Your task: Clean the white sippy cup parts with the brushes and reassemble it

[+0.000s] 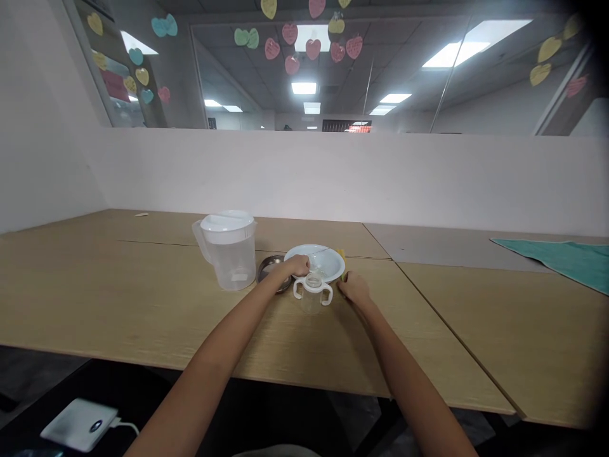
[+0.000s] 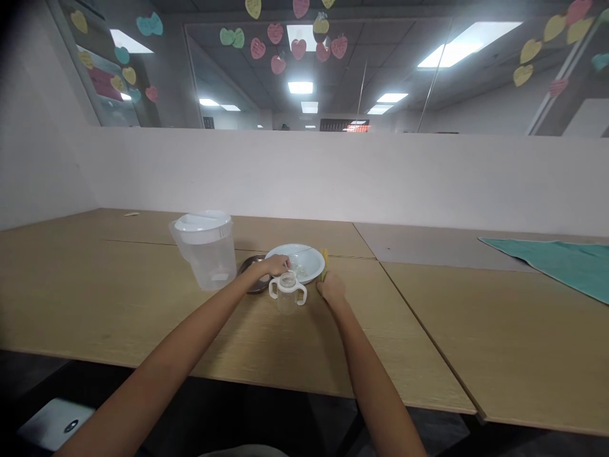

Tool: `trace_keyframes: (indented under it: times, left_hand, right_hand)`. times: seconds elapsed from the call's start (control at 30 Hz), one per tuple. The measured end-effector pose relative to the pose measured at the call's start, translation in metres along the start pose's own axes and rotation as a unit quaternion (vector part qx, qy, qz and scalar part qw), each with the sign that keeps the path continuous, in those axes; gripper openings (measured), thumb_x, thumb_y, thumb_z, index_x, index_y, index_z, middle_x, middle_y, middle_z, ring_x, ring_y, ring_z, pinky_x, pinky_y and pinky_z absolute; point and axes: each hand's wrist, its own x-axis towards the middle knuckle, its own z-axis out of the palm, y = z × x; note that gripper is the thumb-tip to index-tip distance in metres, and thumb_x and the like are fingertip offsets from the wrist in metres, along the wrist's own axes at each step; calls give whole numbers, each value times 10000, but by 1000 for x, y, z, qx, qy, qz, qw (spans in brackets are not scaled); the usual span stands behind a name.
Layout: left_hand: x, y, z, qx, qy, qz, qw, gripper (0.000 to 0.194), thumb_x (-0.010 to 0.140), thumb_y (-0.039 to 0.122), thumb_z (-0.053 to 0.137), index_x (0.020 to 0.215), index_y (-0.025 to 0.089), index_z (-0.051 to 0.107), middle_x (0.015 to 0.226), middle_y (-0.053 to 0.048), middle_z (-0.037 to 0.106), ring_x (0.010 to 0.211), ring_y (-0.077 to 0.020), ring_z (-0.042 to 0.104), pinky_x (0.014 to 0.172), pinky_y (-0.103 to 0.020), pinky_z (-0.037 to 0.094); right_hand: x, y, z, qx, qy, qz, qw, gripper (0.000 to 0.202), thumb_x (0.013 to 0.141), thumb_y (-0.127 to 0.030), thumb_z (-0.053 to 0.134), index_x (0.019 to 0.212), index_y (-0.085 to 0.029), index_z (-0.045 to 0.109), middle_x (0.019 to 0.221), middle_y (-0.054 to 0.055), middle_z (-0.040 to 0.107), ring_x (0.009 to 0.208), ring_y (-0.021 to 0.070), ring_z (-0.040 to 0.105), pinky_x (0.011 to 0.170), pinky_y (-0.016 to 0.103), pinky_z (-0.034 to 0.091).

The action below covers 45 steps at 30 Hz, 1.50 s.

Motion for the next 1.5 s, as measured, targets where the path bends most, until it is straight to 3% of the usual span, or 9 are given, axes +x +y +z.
trace_keyframes:
  times: [0.1, 0.2, 0.5, 0.73, 0.83, 0.93, 1.17, 1.3, 1.5]
  left_hand:
    - [-2, -1, -3, -27, 54, 24, 998, 357, 600, 116, 609, 956, 105, 636, 894, -60, 663, 732, -137, 584, 618, -193, 413]
    - [-5, -1, -5, -61, 124, 48, 989, 399, 600, 91, 589, 995, 142, 612, 947, -31, 634, 790, -127, 568, 677, -194, 426]
    - [-14, -1, 11, -173, 302, 39, 937, 574, 582, 45, 555, 1140, 177, 525, 929, -14, 538, 696, -94, 498, 657, -219, 438]
    - [-8, 2, 19, -496, 339, 19, 799, 903, 547, 53, 661, 1343, 305, 317, 1032, -21, 491, 688, -65, 529, 594, -180, 449]
    - [-6, 5, 14, -552, 356, -2, 754, 984, 561, 46, 685, 1382, 328, 222, 1078, -38, 495, 686, -61, 546, 595, -172, 463]
    - [-5, 8, 7, -560, 377, -2, 738, 1023, 561, 49, 720, 1389, 340, 193, 1104, -48, 507, 686, -57, 558, 619, -177, 483]
    - [-9, 10, -7, -607, 364, 58, 704, 1070, 556, 157, 797, 1386, 367, 155, 1353, -154, 341, 691, -108, 643, 622, -279, 555]
    - [-12, 9, -14, -582, 370, 56, 722, 1066, 547, 156, 803, 1389, 351, 178, 1305, -146, 416, 632, -90, 643, 606, -258, 551]
    - [-16, 8, -20, -592, 369, 72, 713, 1067, 563, 94, 767, 1394, 364, 154, 1214, -108, 515, 698, -119, 657, 651, -270, 556]
  right_hand:
    - [2, -2, 1, 116, -3, 110, 987, 100, 734, -194, 507, 665, -187, 435, 544, 28, 586, 522, 148, 593, 508, 246, 467]
    - [5, -6, 0, 218, 19, 163, 962, 85, 783, -168, 438, 714, -191, 394, 552, 11, 590, 436, 103, 547, 445, 216, 465]
    - [8, -10, -8, 375, 155, 196, 893, 98, 767, -193, 436, 745, -212, 342, 502, -64, 509, 361, 73, 457, 331, 172, 345]
    - [4, -18, -12, 373, 236, 113, 890, 132, 761, -305, 501, 771, -208, 412, 540, -76, 478, 426, 79, 431, 432, 201, 330]
    - [0, -22, -12, 320, 288, 45, 901, 189, 759, -361, 525, 779, -182, 464, 603, -46, 488, 559, 94, 454, 548, 214, 348]
    - [-6, -29, -13, 261, 312, -24, 913, 256, 790, -413, 485, 821, -160, 508, 674, -11, 525, 641, 115, 467, 615, 229, 346]
    - [-25, -44, -14, 210, 270, -125, 931, 457, 877, -490, 352, 840, -133, 635, 738, 37, 628, 647, 122, 511, 622, 220, 357]
    - [-30, -46, -11, 110, 287, -183, 934, 427, 862, -468, 421, 794, -135, 679, 640, 33, 634, 558, 111, 518, 564, 212, 354]
    - [-25, -43, -5, -13, 348, -255, 902, 331, 845, -404, 480, 836, -162, 706, 782, 86, 696, 711, 157, 623, 645, 232, 417]
